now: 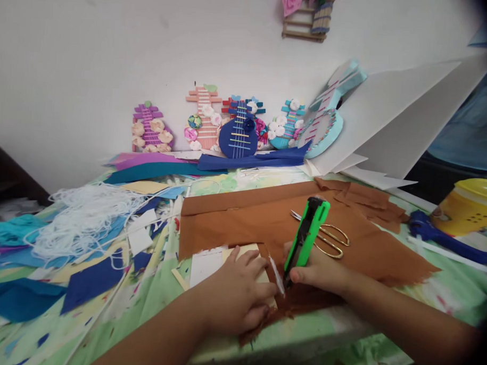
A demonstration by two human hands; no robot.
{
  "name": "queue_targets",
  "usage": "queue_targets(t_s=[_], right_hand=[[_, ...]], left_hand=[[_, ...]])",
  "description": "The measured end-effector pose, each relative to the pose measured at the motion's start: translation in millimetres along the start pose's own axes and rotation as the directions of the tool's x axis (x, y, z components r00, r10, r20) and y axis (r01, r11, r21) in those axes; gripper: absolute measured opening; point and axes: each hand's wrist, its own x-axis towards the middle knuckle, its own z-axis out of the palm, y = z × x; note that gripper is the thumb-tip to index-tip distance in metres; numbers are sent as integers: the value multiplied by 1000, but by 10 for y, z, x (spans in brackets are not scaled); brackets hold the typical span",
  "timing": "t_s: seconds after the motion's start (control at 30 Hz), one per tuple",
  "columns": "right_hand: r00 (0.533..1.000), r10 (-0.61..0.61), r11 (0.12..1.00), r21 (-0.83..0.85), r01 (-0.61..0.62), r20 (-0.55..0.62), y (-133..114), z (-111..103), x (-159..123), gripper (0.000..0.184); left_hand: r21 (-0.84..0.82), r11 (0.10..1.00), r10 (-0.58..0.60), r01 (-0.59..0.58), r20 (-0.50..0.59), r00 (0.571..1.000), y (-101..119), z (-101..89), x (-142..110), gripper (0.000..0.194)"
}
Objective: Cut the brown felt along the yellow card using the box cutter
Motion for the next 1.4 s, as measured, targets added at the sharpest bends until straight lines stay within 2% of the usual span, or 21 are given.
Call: queue_targets(t_s=[0.13,0.37,0.53,0.67,0.8,0.93,1.07,1.27,1.4], right_hand=[[999,-9,999,31,8,38,23,-54,6,45],[989,147,986,-82,-145,29,-100,54,6,44],[991,130,988,-89,-128,24,-101,111,-4,45],[998,64,989,-137,-62,11,-72,113,-29,45],[998,50,980,-194,-43,30,-74,112,-42,46],[1000,30,986,-165,-28,11,-76,109,-39,48],[999,40,990,-138,-37,18,-56,118,-38,48],[992,121,983,-143,-115,37,-22,141,-58,41],[993,107,983,-154,-100,43,-33,154,-59,35]], left_hand=[[-19,999,28,-29,-3,1000,21,-33,-3,22],[-53,996,76,-73,51,996,58,-88,33,11],[-69,996,69,-64,79,994,54,-78,50,10],[-101,993,69,-62,64,996,45,-71,48,10],[-130,990,66,-57,64,996,40,-59,42,10],[-121,992,52,-45,59,997,39,-41,38,11],[-122,991,61,-54,54,997,31,-31,43,11],[-133,989,69,-61,56,996,16,-44,47,11],[-145,988,62,-53,60,996,20,-47,50,10]])
